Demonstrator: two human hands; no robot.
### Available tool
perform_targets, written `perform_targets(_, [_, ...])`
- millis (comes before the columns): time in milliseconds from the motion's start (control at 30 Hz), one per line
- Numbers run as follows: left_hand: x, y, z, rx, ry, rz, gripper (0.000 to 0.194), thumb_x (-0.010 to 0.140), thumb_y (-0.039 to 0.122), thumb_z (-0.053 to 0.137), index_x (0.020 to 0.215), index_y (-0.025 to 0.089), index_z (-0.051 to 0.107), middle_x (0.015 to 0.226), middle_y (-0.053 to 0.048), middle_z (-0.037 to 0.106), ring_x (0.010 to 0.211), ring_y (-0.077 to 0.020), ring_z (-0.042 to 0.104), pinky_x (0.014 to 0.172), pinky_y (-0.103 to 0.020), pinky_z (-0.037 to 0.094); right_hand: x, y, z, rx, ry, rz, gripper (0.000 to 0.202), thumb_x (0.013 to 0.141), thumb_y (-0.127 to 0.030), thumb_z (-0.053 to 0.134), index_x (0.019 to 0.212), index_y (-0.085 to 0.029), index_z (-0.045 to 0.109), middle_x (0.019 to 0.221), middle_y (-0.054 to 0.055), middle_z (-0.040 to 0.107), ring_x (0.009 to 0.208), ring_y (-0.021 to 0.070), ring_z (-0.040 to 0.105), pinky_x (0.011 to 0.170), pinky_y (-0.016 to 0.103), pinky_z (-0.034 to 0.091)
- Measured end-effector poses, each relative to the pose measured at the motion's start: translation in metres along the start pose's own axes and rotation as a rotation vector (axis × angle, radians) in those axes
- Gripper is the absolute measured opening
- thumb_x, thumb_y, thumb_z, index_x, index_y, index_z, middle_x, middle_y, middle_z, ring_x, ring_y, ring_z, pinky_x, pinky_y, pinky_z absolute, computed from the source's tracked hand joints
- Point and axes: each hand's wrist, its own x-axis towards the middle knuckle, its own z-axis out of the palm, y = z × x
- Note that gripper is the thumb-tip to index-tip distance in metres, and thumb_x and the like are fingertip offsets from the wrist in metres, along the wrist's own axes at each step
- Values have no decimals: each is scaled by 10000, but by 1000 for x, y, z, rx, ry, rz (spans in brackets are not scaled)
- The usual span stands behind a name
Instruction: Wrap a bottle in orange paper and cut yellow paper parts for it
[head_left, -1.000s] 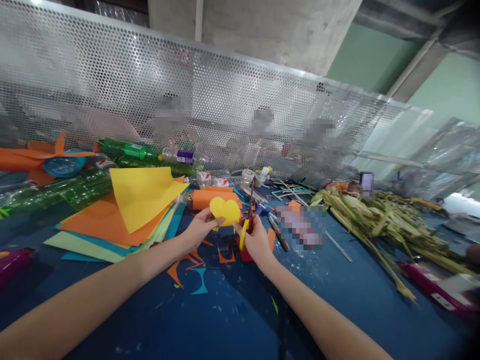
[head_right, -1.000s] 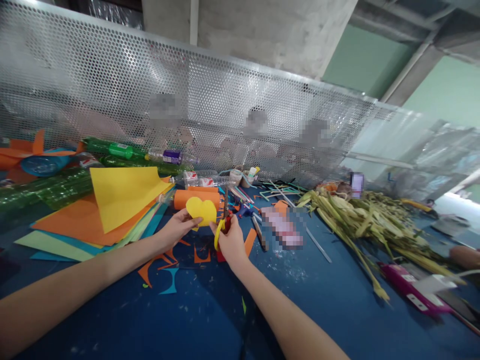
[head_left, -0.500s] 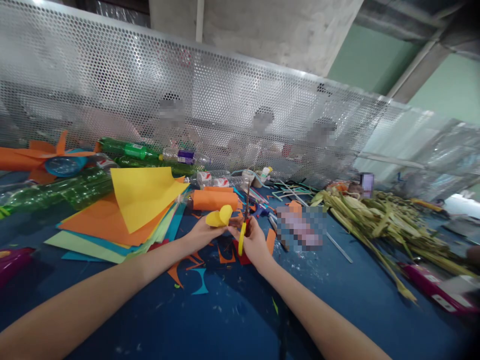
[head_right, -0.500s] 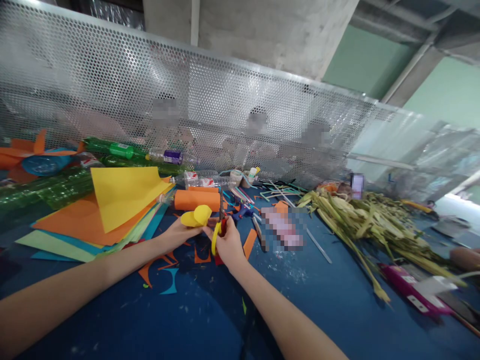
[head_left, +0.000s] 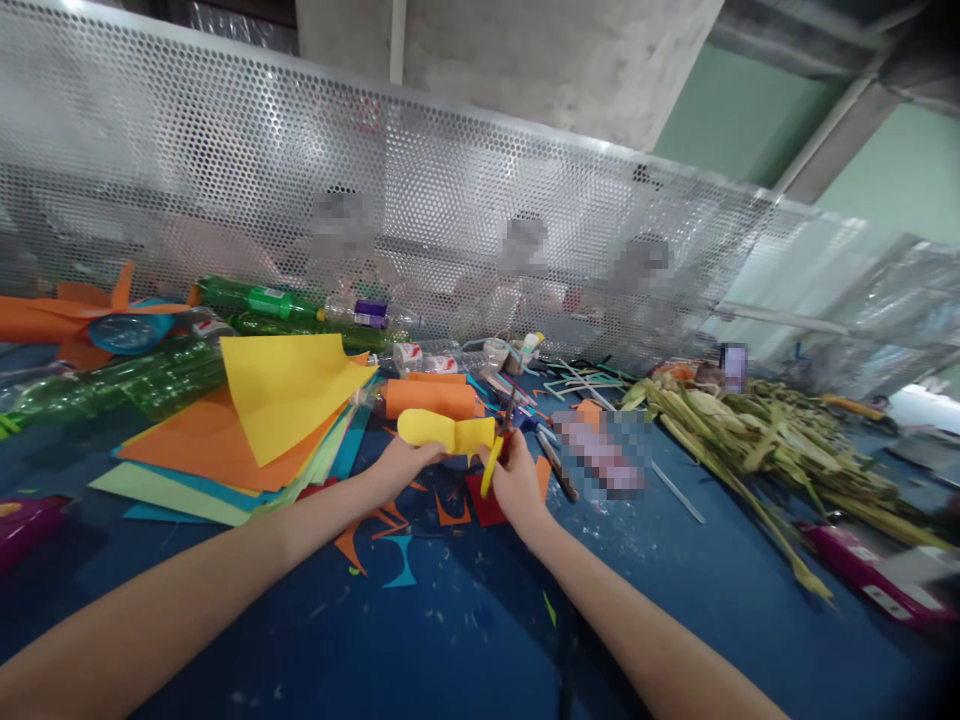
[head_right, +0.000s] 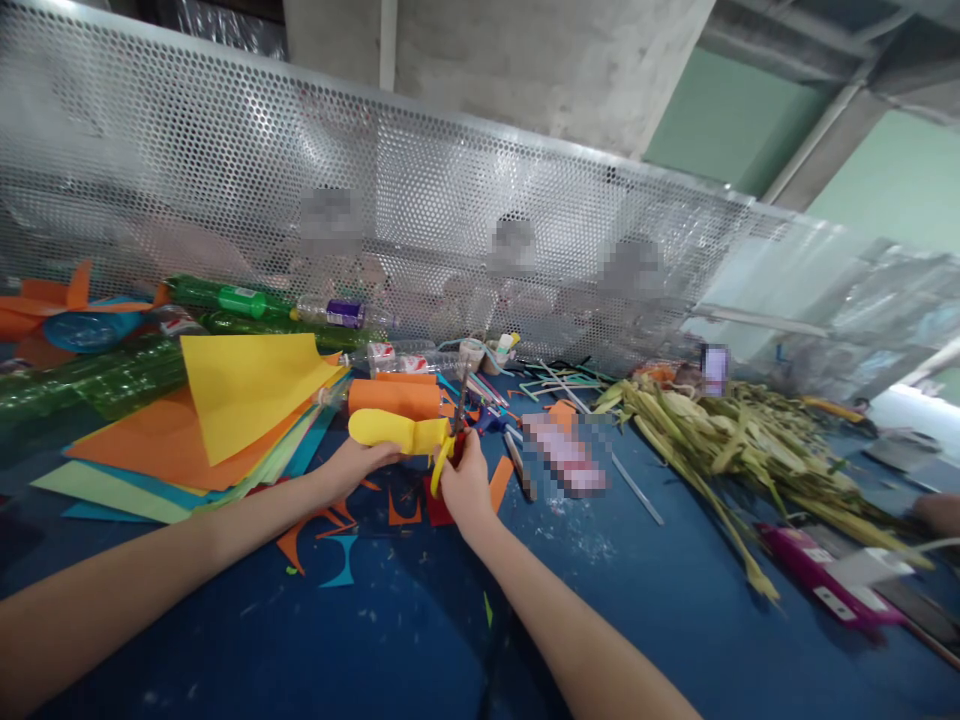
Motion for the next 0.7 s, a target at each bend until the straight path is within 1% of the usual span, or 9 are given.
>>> perform_targets(133, [2, -1, -1, -118, 19, -35, 325, 635, 178, 640, 955, 135, 601, 1027, -86, 642, 942, -235, 602, 827, -386, 502, 4, 3, -2, 52, 37, 18, 280, 668, -263, 606, 914, -214, 483, 849, 18, 626, 786, 195, 607, 724, 332, 497])
perform_targets(233, [4, -1, -2, -174, 44, -62, 303, 628, 155, 664, 924, 121, 609, 986, -99, 658, 903, -234, 623, 820, -391, 514, 6, 2, -1, 108, 54, 47, 289, 673, -289, 611, 909, -216, 462, 834, 6, 616, 745, 177, 610, 701, 325, 510])
perform_targets(367, [5, -2, -3, -216, 72, -66, 275, 634, 141, 683, 899, 112, 617, 952, -101, 669, 855, -220, 642, 812, -380, 527, 7, 0, -1, 177, 100, 81, 294, 656, -292, 641, 863, -220, 445, 836, -10, 598, 749, 158, 610, 703, 308, 515])
perform_targets(500, [6, -1, -4, -222, 90, -23, 297, 649, 190, 699, 918, 98, 616, 954, -105, 670, 835, -211, 650, 822, -378, 524, 8, -1, -3, 227, 127, 114, 296, 665, -313, 651, 852, -222, 441, 831, -25, 597, 682, 134, 616, 681, 302, 518])
perform_targets(567, [8, -1, -6, -206, 123, 12, 304, 658, 230, 704, 913, 91, 617, 957, -107, 669, 828, -205, 651, 826, -371, 522, 8, -2, -3, 240, 130, 125, 308, 663, -326, 665, 848, -225, 441, 828, -31, 599, 666, 128, 616, 677, 299, 517])
perform_targets(633, [11, 1, -10, -183, 179, 58, 307, 660, 252, 705, 905, 92, 612, 954, -97, 669, 813, -196, 653, 824, -364, 522, 8, -4, -2, 244, 118, 132, 318, 663, -352, 677, 841, -226, 445, 840, -24, 607, 703, 135, 624, 699, 302, 515])
perform_targets(700, [16, 3, -14, -159, 245, 106, 291, 663, 258, 700, 889, 101, 604, 931, -82, 671, 780, -187, 658, 818, -359, 524, 6, -8, 1, 249, 79, 142, 313, 684, -407, 660, 836, -217, 464, 864, 5, 623, 780, 155, 631, 750, 316, 507])
